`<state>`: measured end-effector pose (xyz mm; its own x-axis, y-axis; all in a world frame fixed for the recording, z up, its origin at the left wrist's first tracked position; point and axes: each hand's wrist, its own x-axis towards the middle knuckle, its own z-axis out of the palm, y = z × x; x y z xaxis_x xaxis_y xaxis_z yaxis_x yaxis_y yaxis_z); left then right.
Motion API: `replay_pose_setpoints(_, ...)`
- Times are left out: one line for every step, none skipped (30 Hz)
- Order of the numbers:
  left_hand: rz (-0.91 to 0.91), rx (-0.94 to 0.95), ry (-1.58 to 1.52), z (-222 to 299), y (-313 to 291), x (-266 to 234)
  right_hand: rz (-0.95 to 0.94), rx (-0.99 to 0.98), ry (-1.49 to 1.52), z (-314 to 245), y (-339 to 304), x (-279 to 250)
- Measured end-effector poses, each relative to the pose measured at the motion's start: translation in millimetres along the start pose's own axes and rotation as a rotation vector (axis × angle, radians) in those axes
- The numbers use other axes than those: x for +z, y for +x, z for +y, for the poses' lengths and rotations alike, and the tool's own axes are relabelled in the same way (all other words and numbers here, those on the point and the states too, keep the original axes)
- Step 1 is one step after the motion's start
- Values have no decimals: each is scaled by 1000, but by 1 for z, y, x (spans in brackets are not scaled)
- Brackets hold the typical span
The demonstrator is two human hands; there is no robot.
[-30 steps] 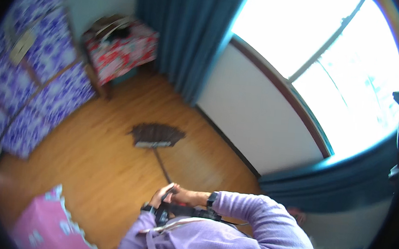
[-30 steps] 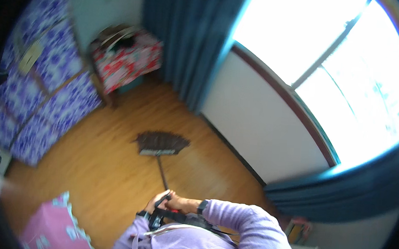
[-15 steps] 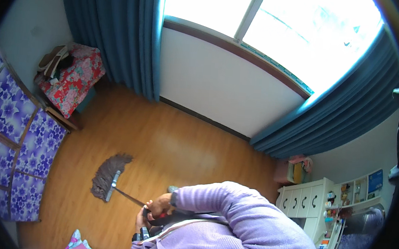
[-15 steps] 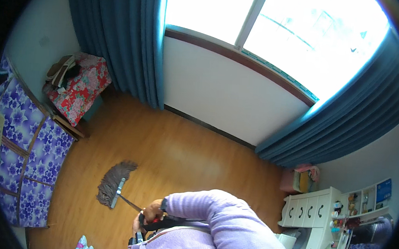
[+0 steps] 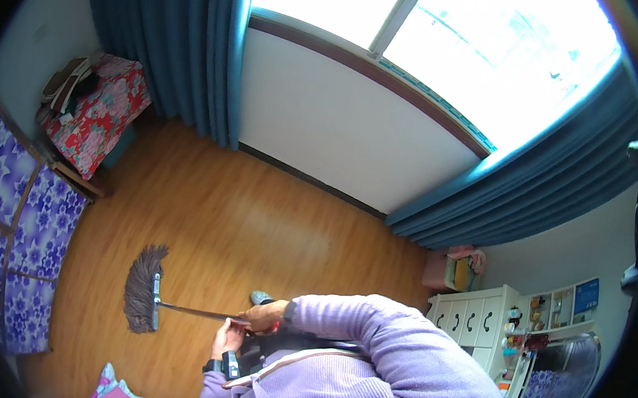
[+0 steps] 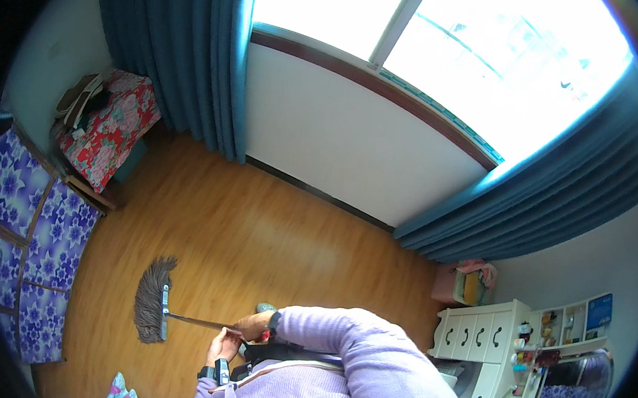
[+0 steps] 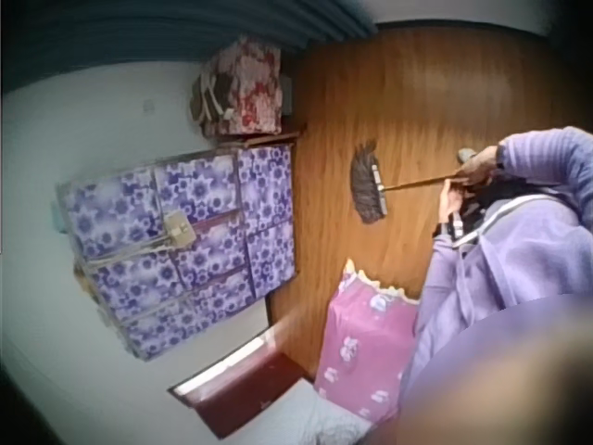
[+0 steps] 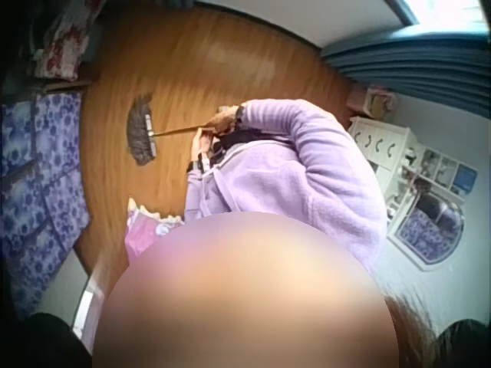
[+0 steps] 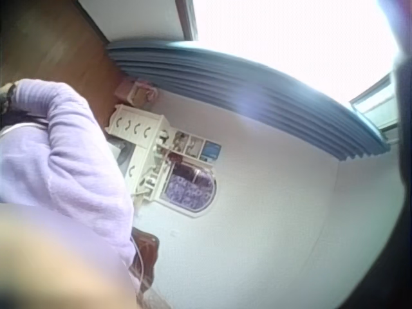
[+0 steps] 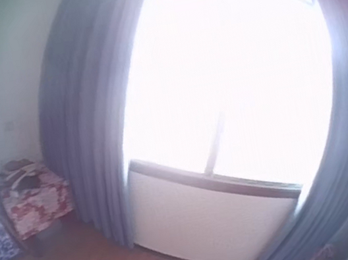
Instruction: The person mops the wooden floor in a bedroom using a mop, moving around furniture and along walls. The person then continues mopping into an adjacent hallway with tiled flooring.
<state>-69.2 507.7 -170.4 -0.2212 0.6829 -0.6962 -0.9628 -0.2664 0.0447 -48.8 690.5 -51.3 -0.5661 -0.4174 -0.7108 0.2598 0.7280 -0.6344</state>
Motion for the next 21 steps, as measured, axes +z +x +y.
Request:
replay_pose_setpoints(5, -37, -11, -1, 11, 11, 11, 73, 9, 4, -24, -10)
replay_pose_setpoints(-36, -42, 10, -3, 22, 21, 66, 91, 33, 6, -45, -20)
replay_pose_setpoints(-107, -42, 50, -7, 32, 31, 107, 111, 33, 9, -66, -28)
replay_pose_setpoints(-88, -73, 49, -10, 43, 42, 191, 167, 55, 13, -86, -34)
replay_pose_setpoints(-93, -98, 33, -14, 55, 52, 296, 173, 18, 19, -108, -34)
replay_pose_setpoints(-21, -108, -53, -19, 64, 62, 254, 258, -18, 26, -119, -36)
replay_pose_setpoints(-16, -91, -98, -28, 75, 73, 290, 261, -46, 36, -127, -40)
replay_pose_setpoints(-69, -106, -134, -37, 84, 83, 272, 291, -31, 49, -134, -40)
replay_pose_setpoints(-63, -121, -170, -46, 89, 91, 275, 298, -20, 63, -139, -38)
replay_pose_setpoints(-4, -160, -239, -55, 95, 98, 256, 329, -46, 77, -144, -35)
replay_pose_setpoints(34, -151, -260, -66, 100, 102, 278, 275, 37, 91, -148, -32)
replay_pose_setpoints(24, -168, -235, -73, 104, 105, 278, 243, 84, 105, -151, -30)
replay_pose_setpoints(27, -179, -217, -78, 108, 105, 247, 228, 116, 116, -152, -28)
replay_pose_setpoints(10, -189, -181, -82, 112, 103, 285, 229, 161, 123, -151, -25)
replay_pose_setpoints(-18, -182, -142, -84, 115, 100, 283, 207, 189, 126, -147, -23)
replay_pose_setpoints(-37, -128, -96, -87, 118, 96, 257, 221, 192, 127, -144, -23)
replay_pose_setpoints(-86, -79, -89, -88, 122, 92, 225, 234, 194, 124, -139, -24)
replay_pose_setpoints(-140, -94, -95, -85, 126, 89, 190, 228, 89, 121, -133, -28)
replay_pose_setpoints(-119, -104, -134, -81, 127, 85, 234, 202, 78, 113, -125, -33)
replay_pose_setpoints(-64, -63, -142, -77, 130, 82, 251, 201, 121, 106, -120, -35)
replay_pose_setpoints(-147, -24, -224, -74, 130, 78, 221, 199, 131, 99, -114, -42)
